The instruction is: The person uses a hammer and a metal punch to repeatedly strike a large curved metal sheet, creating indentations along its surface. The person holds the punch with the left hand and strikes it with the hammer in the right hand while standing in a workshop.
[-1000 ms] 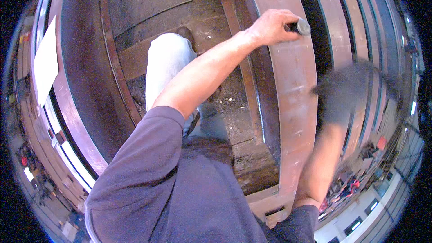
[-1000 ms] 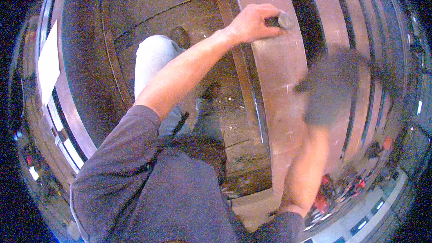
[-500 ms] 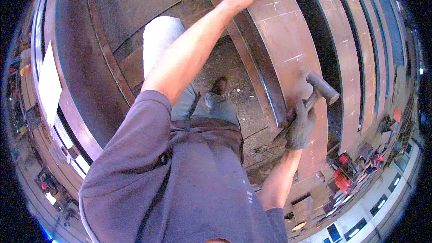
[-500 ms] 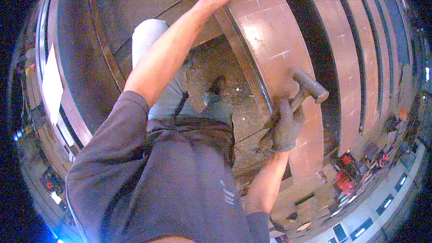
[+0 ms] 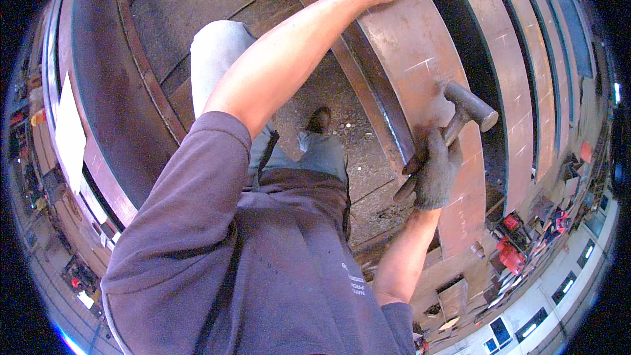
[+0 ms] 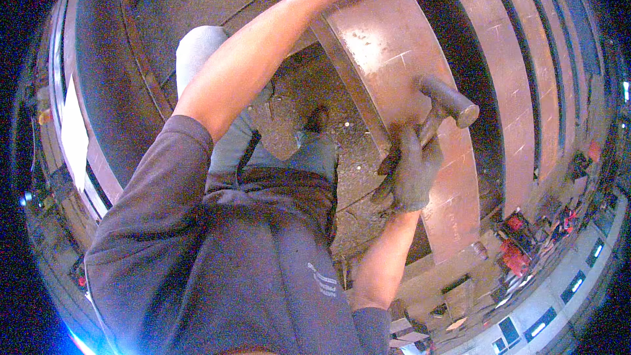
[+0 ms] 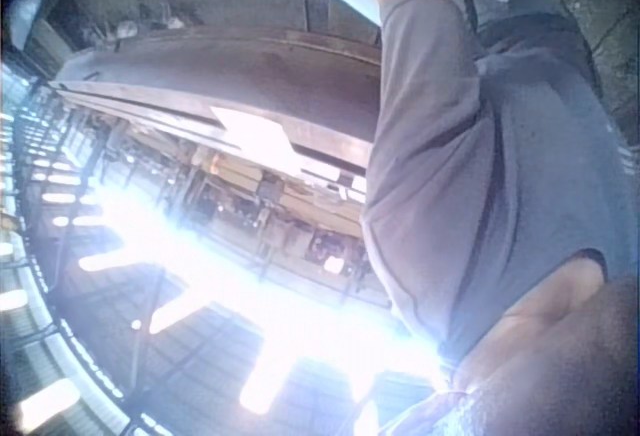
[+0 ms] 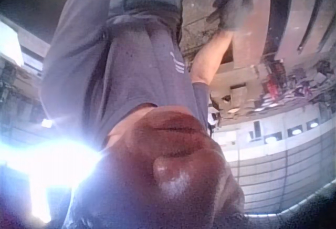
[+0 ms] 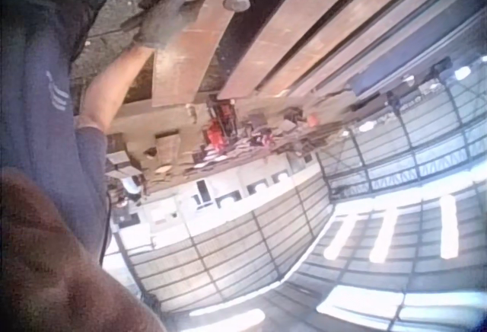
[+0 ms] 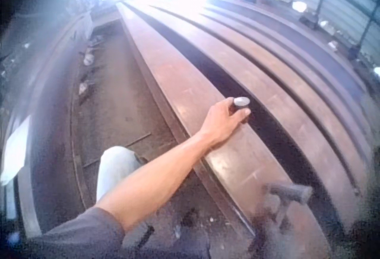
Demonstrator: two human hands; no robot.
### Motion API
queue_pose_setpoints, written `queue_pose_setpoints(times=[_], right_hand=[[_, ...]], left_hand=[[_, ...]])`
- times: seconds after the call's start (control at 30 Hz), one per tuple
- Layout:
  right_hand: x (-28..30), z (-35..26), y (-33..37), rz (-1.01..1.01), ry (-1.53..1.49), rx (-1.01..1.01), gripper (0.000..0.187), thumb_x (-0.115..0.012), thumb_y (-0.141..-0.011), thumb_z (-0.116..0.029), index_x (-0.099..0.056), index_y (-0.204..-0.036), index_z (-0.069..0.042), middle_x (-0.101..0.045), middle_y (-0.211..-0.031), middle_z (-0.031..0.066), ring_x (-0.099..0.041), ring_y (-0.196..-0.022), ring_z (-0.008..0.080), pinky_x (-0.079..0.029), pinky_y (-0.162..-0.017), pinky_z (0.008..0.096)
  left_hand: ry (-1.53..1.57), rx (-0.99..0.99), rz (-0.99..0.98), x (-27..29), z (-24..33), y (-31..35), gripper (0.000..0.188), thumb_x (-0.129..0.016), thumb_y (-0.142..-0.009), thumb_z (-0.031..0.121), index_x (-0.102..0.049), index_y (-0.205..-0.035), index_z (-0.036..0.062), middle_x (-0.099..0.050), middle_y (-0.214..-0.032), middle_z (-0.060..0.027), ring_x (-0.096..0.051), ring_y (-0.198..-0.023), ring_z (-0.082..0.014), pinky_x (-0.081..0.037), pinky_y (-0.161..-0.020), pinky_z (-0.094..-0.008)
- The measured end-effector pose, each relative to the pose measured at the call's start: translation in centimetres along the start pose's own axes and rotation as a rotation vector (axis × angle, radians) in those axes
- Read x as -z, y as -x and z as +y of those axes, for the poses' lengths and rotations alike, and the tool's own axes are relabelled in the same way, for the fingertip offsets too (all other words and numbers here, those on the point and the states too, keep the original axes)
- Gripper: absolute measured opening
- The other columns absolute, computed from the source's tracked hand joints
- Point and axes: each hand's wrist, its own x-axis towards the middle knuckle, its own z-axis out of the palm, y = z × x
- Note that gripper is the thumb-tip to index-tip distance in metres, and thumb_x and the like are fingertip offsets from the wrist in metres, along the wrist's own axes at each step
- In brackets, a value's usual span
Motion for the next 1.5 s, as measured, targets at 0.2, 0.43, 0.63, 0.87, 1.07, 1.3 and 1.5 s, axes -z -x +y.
queue_pose_setpoints(times=[0.2, 0.43, 0.63, 0.87, 1.07, 1.3, 1.5], right_hand=[[0.2, 0.3, -0.1, -0.012, -0.032, -0.003, 0.025, -0.066, -0.097, -0.026, -0.061, -0.099, -0.002, -0.057, -0.064, 0.0045, -0.052, -0.042, 0.015, -0.041, -0.039, 0.0308], [0.3, 0.3, 0.0, -0.011, -0.031, 0.015, 0.024, -0.066, -0.096, -0.026, -0.061, -0.099, -0.002, -0.057, -0.064, 0.0039, -0.052, -0.042, 0.0149, -0.041, -0.039, 0.0309], [0.4, 0.7, -0.1, -0.012, -0.036, 0.019, 0.023, -0.066, -0.096, -0.025, -0.06, -0.097, -0.004, -0.057, -0.064, 0.0039, -0.052, -0.042, 0.0151, -0.041, -0.039, 0.0311], [0.1, 0.3, 0.0, -0.021, -0.015, 0.026, 0.022, -0.066, -0.095, -0.024, -0.059, -0.097, -0.003, -0.057, -0.063, 0.0051, -0.053, -0.042, 0.0161, -0.042, -0.039, 0.0321], [0.1, 0.3, 0.0, -0.021, -0.009, 0.032, 0.023, -0.066, -0.094, -0.024, -0.058, -0.095, -0.003, -0.057, -0.062, 0.0058, -0.054, -0.041, 0.0167, -0.042, -0.039, 0.0324], [-0.1, -0.1, 0.1, -0.013, -0.016, 0.017, 0.023, -0.066, -0.093, -0.025, -0.059, -0.092, -0.003, -0.056, -0.062, 0.0049, -0.053, -0.041, 0.0162, -0.041, -0.039, 0.0321], [-0.3, -0.4, 0.3, -0.002, -0.035, 0.009, 0.022, -0.067, -0.092, -0.024, -0.06, -0.092, -0.004, -0.056, -0.063, 0.0047, -0.052, -0.041, 0.0157, -0.041, -0.038, 0.0311]], left_hand=[[-0.025, -0.043, 0.015, 0.0, -0.2, 0.3, 0.037, -0.072, -0.095, 0.031, -0.069, -0.115, 0.0, -0.075, -0.092, -0.0188, -0.073, -0.087, -0.0277, -0.055, -0.079, -0.04], [0.016, 0.025, -0.061, 0.3, 0.7, 0.6, 0.034, -0.072, -0.095, 0.025, -0.069, -0.119, 0.0009, -0.076, -0.09, -0.0161, -0.073, -0.081, -0.0212, -0.056, -0.076, -0.0364], [0.076, 0.022, -0.067, 0.2, 0.3, 0.6, 0.034, -0.072, -0.096, 0.025, -0.069, -0.12, 0.0018, -0.076, -0.09, -0.0157, -0.073, -0.082, -0.0209, -0.056, -0.076, -0.0362], [0.073, 0.009, -0.092, 0.5, 0.0, 0.6, 0.033, -0.071, -0.097, 0.023, -0.069, -0.123, 0.0042, -0.076, -0.089, -0.0131, -0.073, -0.081, -0.0194, -0.057, -0.076, -0.0354], [0.061, -0.021, -0.082, 0.5, -0.2, 0.6, 0.033, -0.071, -0.097, 0.023, -0.069, -0.123, 0.0045, -0.076, -0.089, -0.0126, -0.073, -0.08, -0.0192, -0.057, -0.076, -0.0353], [0.02, -0.058, -0.066, 0.5, -0.2, 0.6, 0.034, -0.071, -0.096, 0.024, -0.069, -0.124, 0.0044, -0.076, -0.089, -0.0127, -0.073, -0.08, -0.0195, -0.056, -0.076, -0.0354], [0.055, 0.005, -0.093, 0.6, 0.2, 0.6, 0.034, -0.071, -0.096, 0.024, -0.068, -0.123, 0.0032, -0.076, -0.088, -0.0128, -0.072, -0.079, -0.0182, -0.056, -0.075, -0.0352]])
